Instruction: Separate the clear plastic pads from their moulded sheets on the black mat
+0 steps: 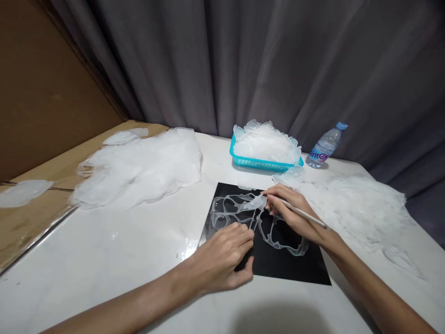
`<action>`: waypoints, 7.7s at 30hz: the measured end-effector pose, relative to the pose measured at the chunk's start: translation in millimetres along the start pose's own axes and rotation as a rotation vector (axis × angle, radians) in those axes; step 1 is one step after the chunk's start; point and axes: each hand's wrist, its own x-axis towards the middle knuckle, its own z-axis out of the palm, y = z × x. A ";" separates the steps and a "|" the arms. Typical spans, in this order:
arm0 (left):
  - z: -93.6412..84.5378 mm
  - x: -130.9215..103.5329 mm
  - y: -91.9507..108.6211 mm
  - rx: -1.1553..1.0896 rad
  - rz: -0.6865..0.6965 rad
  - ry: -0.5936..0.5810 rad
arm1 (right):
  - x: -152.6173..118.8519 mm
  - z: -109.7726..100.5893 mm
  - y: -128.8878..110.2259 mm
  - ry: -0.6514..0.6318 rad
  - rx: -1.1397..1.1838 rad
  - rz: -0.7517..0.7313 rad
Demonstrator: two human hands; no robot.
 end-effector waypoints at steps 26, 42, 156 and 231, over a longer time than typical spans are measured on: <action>-23.5 6.8 -21.7 -1.415 -0.944 0.172 | -31.0 32.6 -26.2 0.088 0.057 0.136; -21.4 12.8 -14.8 -1.522 -0.932 0.291 | -28.3 54.4 -23.4 0.087 0.537 0.310; -29.3 -2.1 -8.4 -0.538 -0.078 -0.002 | -28.8 52.7 -22.1 0.017 0.332 0.299; -32.3 2.0 -19.1 -1.627 -0.778 0.187 | 15.5 26.4 17.5 0.397 -0.137 0.125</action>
